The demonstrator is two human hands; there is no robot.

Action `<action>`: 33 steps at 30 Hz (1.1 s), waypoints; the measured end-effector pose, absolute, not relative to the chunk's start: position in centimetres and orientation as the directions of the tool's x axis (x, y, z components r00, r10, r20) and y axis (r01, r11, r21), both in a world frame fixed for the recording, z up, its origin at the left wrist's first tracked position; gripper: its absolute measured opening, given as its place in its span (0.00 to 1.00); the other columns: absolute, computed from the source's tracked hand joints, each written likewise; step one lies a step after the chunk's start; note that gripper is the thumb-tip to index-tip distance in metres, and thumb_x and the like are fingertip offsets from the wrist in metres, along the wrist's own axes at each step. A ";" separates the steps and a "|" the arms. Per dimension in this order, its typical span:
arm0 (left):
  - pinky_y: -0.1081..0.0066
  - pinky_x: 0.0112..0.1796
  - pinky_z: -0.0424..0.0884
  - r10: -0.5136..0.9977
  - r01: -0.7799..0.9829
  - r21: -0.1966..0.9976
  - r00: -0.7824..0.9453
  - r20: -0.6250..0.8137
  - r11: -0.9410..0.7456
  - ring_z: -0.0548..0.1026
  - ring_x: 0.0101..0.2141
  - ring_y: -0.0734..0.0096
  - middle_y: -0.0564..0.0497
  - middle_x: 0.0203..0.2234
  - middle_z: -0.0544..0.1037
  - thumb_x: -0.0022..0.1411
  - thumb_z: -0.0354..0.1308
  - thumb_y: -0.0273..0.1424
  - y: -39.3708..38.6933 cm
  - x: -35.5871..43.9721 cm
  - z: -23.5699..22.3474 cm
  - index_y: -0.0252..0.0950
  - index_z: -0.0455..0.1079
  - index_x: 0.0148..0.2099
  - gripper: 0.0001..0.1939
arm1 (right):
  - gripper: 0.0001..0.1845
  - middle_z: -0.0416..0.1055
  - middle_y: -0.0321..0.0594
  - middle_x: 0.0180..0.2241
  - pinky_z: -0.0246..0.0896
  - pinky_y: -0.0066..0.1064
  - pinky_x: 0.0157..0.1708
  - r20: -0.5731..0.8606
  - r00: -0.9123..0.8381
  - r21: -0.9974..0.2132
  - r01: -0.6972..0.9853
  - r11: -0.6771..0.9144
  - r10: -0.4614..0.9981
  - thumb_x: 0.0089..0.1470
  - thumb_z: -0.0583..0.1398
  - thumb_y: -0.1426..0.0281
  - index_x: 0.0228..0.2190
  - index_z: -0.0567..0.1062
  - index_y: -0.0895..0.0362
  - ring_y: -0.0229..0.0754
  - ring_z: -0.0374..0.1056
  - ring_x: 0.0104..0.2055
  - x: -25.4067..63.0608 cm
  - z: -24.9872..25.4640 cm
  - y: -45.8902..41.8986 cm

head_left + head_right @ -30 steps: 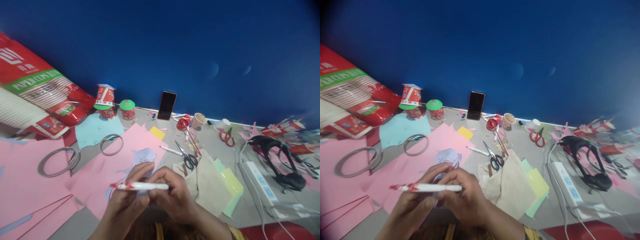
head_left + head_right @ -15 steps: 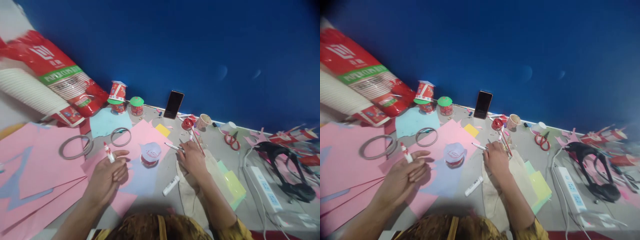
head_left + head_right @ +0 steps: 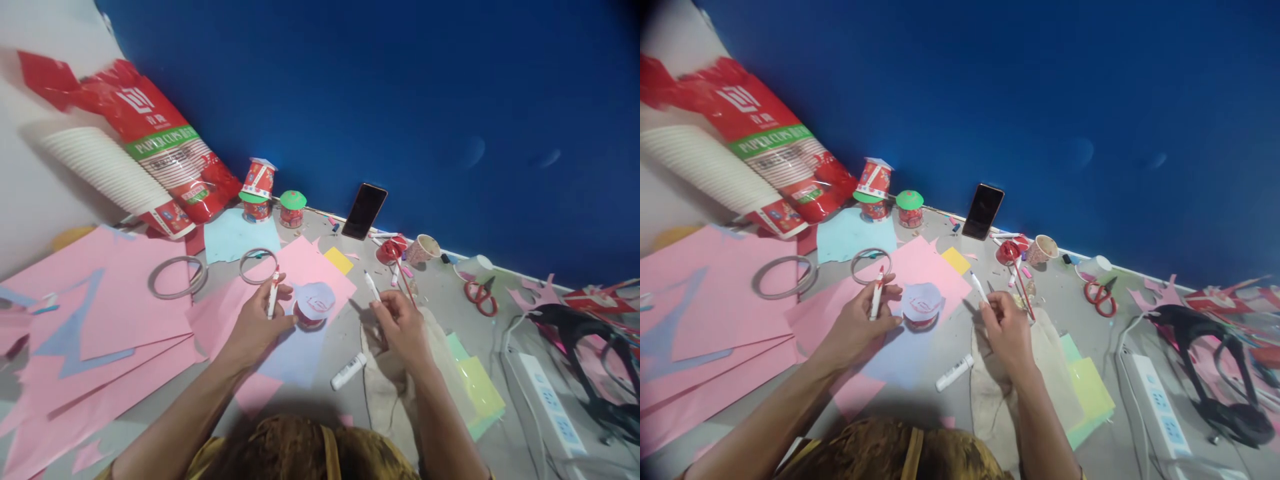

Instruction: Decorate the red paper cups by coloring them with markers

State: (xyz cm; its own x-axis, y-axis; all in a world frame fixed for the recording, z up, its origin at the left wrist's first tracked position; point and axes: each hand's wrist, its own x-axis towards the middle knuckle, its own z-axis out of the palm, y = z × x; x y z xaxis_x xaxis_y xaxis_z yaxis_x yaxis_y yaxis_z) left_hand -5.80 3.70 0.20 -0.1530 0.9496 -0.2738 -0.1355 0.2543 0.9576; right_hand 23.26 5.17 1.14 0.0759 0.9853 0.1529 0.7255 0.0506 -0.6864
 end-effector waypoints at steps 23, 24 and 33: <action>0.56 0.57 0.78 0.979 -0.094 0.977 -0.059 -0.197 0.191 0.80 0.59 0.51 0.42 0.63 0.78 0.45 0.81 0.34 4.1 -3.8 0.6 0.45 0.60 0.76 0.58 | 0.11 0.82 0.39 0.26 0.73 0.30 0.25 0.381 0.187 -0.859 0.433 0.273 0.905 0.62 0.70 0.59 0.34 0.87 0.53 0.42 0.75 0.24 19.0 5.5 1.3; 0.57 0.57 0.78 0.979 -0.094 0.978 -0.070 -0.194 0.187 0.80 0.59 0.52 0.43 0.62 0.78 0.47 0.80 0.34 4.0 -3.6 0.5 0.45 0.60 0.76 0.57 | 0.08 0.83 0.39 0.27 0.75 0.31 0.27 0.475 0.102 -0.786 0.496 0.370 0.874 0.63 0.69 0.62 0.34 0.87 0.52 0.43 0.78 0.26 18.5 5.8 1.3; 0.51 0.65 0.73 0.979 -0.099 0.986 -0.139 -0.147 0.133 0.73 0.67 0.48 0.40 0.66 0.73 0.49 0.78 0.33 2.4 -2.8 -0.3 0.46 0.59 0.77 0.56 | 0.08 0.85 0.36 0.31 0.75 0.30 0.31 0.687 -0.178 -0.512 0.568 0.644 0.704 0.66 0.65 0.76 0.42 0.83 0.51 0.42 0.81 0.29 17.3 6.5 1.5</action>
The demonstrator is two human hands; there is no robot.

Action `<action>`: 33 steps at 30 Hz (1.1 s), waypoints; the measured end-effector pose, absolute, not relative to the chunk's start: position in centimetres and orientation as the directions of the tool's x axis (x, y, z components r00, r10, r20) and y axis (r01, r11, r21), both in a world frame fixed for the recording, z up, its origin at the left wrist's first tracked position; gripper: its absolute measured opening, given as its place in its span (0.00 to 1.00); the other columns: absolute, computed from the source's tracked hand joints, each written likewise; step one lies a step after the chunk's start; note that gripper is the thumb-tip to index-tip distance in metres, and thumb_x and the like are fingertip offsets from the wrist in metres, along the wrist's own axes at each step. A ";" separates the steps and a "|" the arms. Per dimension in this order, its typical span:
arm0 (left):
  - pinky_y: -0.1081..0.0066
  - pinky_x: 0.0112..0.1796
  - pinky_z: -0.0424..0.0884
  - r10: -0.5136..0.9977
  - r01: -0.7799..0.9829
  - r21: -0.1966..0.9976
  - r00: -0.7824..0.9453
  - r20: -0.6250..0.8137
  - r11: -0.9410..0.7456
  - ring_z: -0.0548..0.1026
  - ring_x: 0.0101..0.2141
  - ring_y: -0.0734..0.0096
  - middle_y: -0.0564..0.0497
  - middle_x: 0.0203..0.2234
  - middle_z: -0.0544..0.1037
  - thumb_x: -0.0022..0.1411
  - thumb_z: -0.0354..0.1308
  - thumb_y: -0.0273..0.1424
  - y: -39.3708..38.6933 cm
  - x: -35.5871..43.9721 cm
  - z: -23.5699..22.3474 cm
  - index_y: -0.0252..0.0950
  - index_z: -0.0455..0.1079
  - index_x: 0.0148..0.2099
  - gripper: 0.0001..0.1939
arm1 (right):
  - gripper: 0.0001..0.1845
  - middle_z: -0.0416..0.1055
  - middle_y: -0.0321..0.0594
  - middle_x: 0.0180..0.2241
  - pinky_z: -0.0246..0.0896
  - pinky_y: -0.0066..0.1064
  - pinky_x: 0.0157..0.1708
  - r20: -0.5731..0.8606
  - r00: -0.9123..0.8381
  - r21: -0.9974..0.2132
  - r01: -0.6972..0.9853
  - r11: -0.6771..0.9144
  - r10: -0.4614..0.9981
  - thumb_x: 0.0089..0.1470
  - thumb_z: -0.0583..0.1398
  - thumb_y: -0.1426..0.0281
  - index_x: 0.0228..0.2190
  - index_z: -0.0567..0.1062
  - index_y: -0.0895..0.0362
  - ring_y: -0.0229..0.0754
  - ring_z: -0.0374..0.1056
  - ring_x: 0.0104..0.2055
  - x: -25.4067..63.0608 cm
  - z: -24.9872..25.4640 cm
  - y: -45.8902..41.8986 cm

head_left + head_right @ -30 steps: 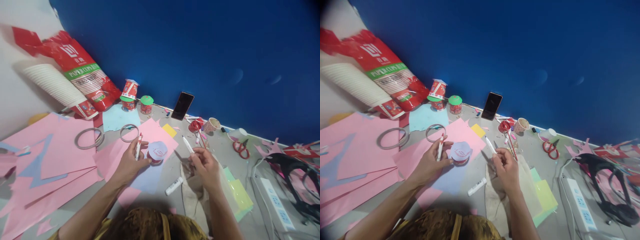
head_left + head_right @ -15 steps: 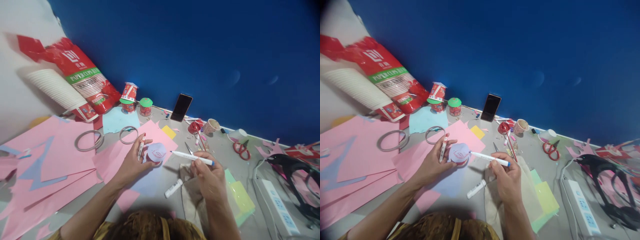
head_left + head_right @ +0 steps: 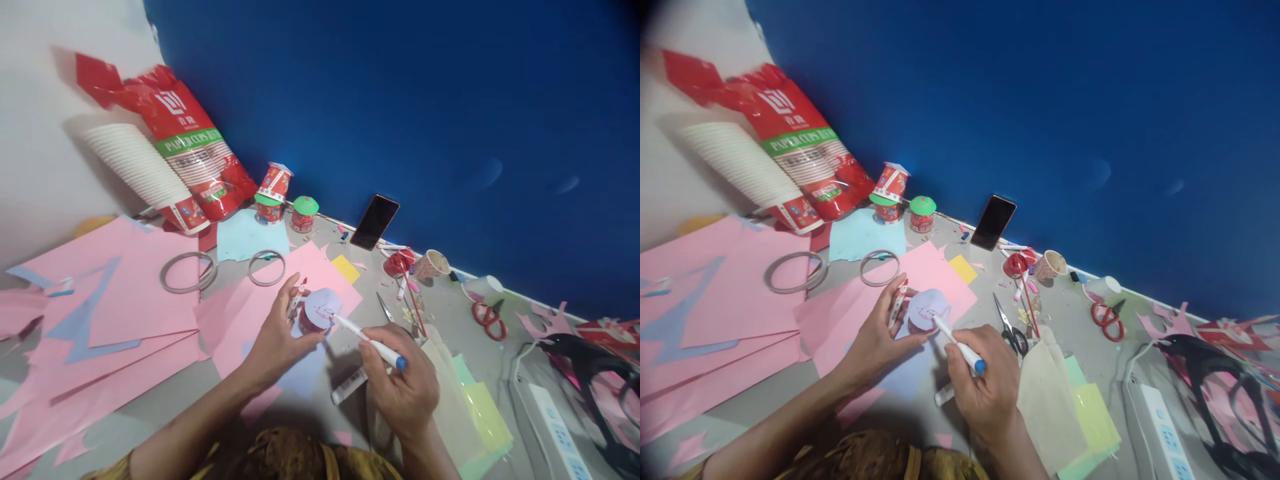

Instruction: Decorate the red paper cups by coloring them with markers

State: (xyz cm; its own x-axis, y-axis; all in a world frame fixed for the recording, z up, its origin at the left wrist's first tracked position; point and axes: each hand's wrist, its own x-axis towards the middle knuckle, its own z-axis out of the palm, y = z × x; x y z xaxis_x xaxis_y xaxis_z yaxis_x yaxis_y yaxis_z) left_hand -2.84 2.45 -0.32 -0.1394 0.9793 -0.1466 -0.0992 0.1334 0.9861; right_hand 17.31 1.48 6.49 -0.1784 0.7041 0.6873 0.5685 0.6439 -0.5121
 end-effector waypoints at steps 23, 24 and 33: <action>0.77 0.19 0.44 0.888 -0.432 0.790 0.064 -0.455 0.436 0.51 0.15 0.86 0.62 0.15 0.61 0.48 0.75 0.47 3.7 -4.6 0.7 0.38 0.65 0.25 0.25 | 0.06 0.82 0.37 0.29 0.71 0.32 0.30 0.675 -0.401 -0.333 0.584 0.741 0.619 0.75 0.60 0.71 0.43 0.78 0.54 0.42 0.78 0.28 15.7 7.4 1.7; 0.77 0.19 0.44 0.887 -0.435 0.787 0.066 -0.458 0.438 0.51 0.15 0.86 0.62 0.16 0.62 0.48 0.76 0.47 3.8 -4.6 0.7 0.38 0.66 0.26 0.24 | 0.05 0.82 0.37 0.29 0.71 0.31 0.30 0.675 -0.402 -0.335 0.580 0.743 0.618 0.75 0.60 0.72 0.44 0.78 0.54 0.42 0.78 0.28 15.6 7.4 1.7; 0.77 0.19 0.43 0.876 -0.431 0.776 0.083 -0.475 0.461 0.52 0.15 0.86 0.62 0.15 0.62 0.46 0.76 0.44 3.6 -4.4 0.6 0.38 0.67 0.26 0.23 | 0.05 0.83 0.38 0.30 0.72 0.33 0.32 0.701 -0.375 -0.318 0.597 0.736 0.607 0.73 0.61 0.75 0.45 0.77 0.54 0.42 0.77 0.29 16.0 7.1 1.7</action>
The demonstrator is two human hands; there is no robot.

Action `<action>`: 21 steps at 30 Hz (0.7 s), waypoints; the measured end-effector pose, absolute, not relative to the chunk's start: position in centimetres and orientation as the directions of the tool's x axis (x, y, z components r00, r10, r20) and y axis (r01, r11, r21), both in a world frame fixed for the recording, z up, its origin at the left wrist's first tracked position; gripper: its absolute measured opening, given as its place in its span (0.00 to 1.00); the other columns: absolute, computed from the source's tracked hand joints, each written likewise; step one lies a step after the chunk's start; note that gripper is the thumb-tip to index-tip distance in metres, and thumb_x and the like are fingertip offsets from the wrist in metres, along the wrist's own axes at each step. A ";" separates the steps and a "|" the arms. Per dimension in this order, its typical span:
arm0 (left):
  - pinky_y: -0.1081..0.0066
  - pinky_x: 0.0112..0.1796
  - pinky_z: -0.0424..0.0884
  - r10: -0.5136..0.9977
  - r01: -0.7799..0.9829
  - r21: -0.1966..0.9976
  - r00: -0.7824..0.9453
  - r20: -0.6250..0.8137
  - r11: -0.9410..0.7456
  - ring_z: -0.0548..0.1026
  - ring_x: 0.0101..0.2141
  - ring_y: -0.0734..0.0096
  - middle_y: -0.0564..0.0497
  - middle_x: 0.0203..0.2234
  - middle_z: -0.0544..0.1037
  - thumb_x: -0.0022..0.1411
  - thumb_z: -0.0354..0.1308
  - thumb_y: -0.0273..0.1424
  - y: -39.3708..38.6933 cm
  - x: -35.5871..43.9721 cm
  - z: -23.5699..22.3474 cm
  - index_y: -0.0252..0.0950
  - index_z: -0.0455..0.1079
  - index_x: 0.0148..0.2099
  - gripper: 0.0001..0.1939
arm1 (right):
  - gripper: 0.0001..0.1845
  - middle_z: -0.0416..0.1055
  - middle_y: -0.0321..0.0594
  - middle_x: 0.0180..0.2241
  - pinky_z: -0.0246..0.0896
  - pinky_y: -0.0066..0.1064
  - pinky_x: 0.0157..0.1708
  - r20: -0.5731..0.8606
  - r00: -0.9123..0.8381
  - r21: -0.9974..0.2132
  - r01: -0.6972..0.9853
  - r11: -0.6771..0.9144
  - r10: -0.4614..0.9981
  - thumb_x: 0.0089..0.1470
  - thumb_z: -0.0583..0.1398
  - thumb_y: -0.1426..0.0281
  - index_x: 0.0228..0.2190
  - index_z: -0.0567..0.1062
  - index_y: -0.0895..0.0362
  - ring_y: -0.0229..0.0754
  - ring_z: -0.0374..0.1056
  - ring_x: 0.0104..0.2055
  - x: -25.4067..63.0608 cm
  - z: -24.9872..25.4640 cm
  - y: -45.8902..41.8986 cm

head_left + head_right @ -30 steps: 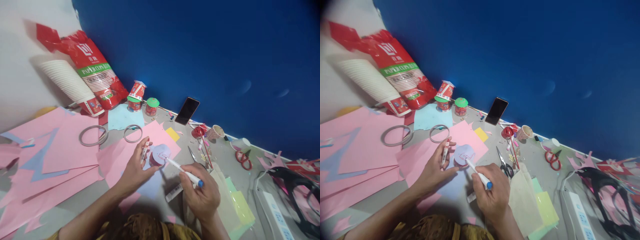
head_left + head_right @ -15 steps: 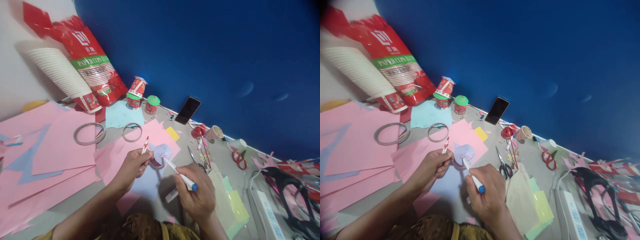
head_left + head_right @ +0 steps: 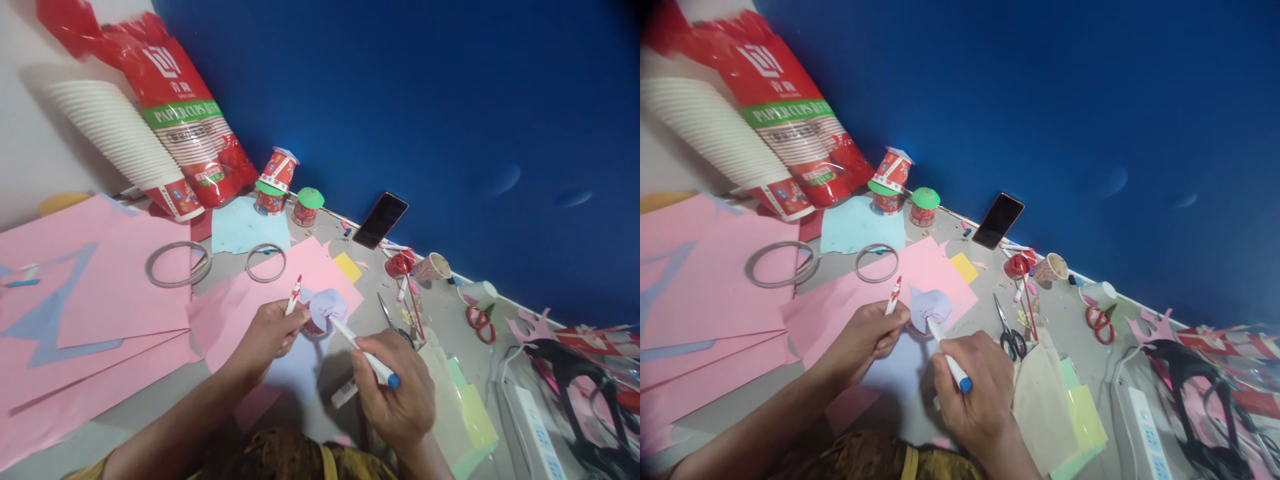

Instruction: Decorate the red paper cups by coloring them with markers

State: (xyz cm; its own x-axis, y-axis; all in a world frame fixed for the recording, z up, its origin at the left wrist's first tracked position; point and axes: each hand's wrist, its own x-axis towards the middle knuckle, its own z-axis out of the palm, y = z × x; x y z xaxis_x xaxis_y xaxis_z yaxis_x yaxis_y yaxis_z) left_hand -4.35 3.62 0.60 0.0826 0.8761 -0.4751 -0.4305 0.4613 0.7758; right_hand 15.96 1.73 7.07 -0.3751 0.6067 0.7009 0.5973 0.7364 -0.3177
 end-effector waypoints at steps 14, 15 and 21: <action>0.74 0.21 0.40 0.876 -0.405 0.784 0.111 -0.469 0.471 0.47 0.16 0.85 0.65 0.14 0.55 0.46 0.78 0.48 3.7 -4.1 -0.1 0.38 0.68 0.27 0.25 | 0.04 0.83 0.37 0.30 0.71 0.32 0.31 0.696 -0.379 -0.311 0.608 0.731 0.610 0.74 0.61 0.74 0.45 0.77 0.54 0.41 0.77 0.29 15.8 7.0 2.0; 0.74 0.21 0.40 0.876 -0.406 0.783 0.111 -0.469 0.471 0.47 0.16 0.85 0.65 0.14 0.56 0.46 0.78 0.48 3.7 -4.1 -0.1 0.38 0.68 0.27 0.25 | 0.04 0.83 0.37 0.30 0.71 0.32 0.31 0.695 -0.380 -0.310 0.608 0.731 0.610 0.74 0.61 0.74 0.45 0.77 0.54 0.41 0.77 0.29 15.8 7.0 2.0; 0.74 0.21 0.40 0.878 -0.414 0.782 0.108 -0.466 0.466 0.47 0.16 0.85 0.65 0.14 0.56 0.45 0.78 0.48 3.7 -4.0 -0.1 0.38 0.68 0.27 0.25 | 0.05 0.84 0.37 0.31 0.71 0.32 0.31 0.694 -0.380 -0.313 0.604 0.732 0.611 0.72 0.62 0.75 0.45 0.77 0.54 0.41 0.78 0.29 15.7 6.9 2.0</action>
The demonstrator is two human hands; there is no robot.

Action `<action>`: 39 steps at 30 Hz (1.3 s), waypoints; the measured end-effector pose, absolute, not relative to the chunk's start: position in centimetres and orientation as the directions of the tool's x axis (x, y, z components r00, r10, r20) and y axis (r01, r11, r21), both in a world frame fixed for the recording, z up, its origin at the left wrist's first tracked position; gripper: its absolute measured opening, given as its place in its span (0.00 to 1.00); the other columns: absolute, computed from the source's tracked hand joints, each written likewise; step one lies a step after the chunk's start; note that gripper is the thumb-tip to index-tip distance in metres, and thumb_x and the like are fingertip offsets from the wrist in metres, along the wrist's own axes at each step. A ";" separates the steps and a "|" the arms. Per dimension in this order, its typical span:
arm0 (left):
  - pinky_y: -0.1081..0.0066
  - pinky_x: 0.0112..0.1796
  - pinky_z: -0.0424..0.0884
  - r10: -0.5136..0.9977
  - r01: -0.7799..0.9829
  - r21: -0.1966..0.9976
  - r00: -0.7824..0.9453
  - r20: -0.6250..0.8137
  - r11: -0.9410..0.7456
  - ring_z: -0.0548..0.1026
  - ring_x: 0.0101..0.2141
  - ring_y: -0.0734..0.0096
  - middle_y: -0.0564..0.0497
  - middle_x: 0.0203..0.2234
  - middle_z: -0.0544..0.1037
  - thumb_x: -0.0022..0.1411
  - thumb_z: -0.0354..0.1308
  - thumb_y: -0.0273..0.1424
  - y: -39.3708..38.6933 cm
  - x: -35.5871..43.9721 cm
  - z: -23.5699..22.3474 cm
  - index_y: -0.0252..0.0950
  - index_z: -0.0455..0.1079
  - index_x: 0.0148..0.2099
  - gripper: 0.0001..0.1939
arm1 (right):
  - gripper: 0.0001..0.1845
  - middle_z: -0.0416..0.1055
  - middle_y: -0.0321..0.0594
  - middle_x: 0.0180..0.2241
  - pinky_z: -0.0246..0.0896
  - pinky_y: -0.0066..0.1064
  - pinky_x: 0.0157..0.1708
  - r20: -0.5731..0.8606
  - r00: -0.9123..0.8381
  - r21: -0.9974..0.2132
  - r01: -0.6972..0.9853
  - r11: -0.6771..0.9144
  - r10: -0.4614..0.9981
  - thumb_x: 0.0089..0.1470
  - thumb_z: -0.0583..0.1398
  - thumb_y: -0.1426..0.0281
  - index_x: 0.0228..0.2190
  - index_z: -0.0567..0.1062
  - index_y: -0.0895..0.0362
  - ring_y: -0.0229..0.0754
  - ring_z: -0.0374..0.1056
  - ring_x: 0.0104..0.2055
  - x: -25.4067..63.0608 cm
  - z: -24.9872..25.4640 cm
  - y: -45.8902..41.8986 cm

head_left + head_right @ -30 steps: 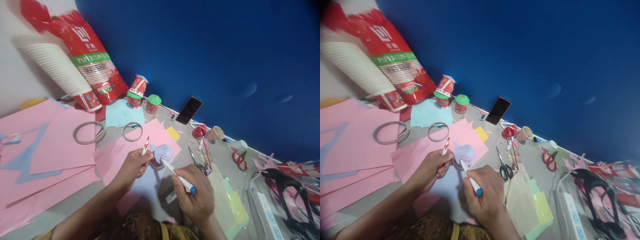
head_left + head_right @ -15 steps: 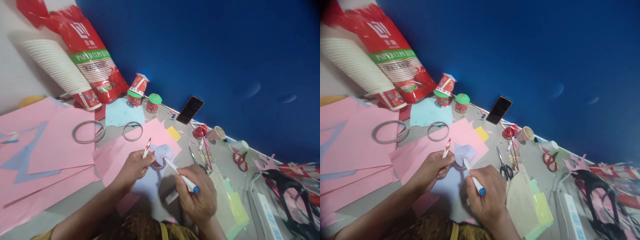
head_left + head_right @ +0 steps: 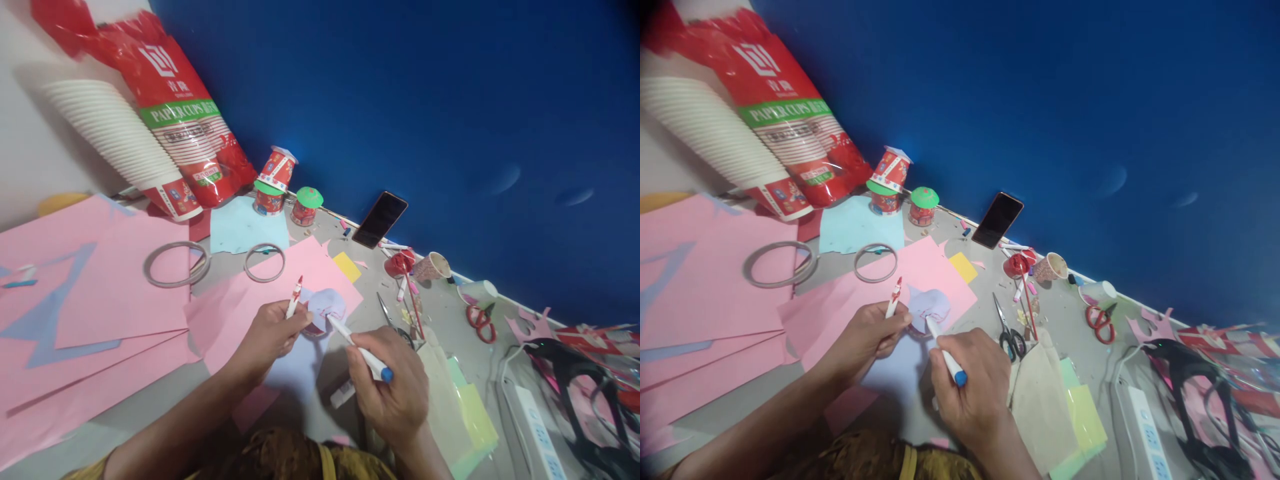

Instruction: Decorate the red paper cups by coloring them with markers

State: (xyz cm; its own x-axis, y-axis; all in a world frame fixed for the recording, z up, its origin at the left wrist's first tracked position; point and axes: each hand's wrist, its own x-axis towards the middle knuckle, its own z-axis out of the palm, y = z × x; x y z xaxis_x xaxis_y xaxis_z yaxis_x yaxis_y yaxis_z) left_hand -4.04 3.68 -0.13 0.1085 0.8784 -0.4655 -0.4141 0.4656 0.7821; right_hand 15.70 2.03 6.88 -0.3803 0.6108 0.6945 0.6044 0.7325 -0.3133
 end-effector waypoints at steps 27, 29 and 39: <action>0.73 0.21 0.42 0.884 -0.405 0.796 0.075 -0.462 0.450 0.49 0.16 0.83 0.64 0.13 0.58 0.45 0.79 0.48 3.6 -3.8 0.8 0.38 0.69 0.28 0.25 | 0.06 0.83 0.37 0.29 0.71 0.31 0.30 0.689 -0.389 -0.316 0.598 0.737 0.611 0.73 0.61 0.75 0.43 0.77 0.54 0.41 0.78 0.27 15.4 7.4 2.4; 0.73 0.21 0.42 0.884 -0.404 0.797 0.076 -0.460 0.449 0.50 0.16 0.83 0.64 0.13 0.58 0.45 0.79 0.47 3.6 -3.8 0.8 0.38 0.70 0.29 0.24 | 0.06 0.83 0.38 0.30 0.71 0.31 0.30 0.693 -0.382 -0.320 0.598 0.735 0.611 0.73 0.61 0.75 0.44 0.77 0.54 0.41 0.78 0.28 15.4 7.3 2.4; 0.74 0.21 0.43 0.887 -0.406 0.798 0.076 -0.456 0.445 0.50 0.16 0.82 0.63 0.13 0.59 0.46 0.79 0.46 3.7 -3.8 0.7 0.38 0.70 0.28 0.24 | 0.06 0.82 0.37 0.29 0.71 0.31 0.30 0.693 -0.377 -0.318 0.604 0.730 0.614 0.72 0.61 0.76 0.43 0.77 0.54 0.41 0.78 0.27 15.3 7.4 2.5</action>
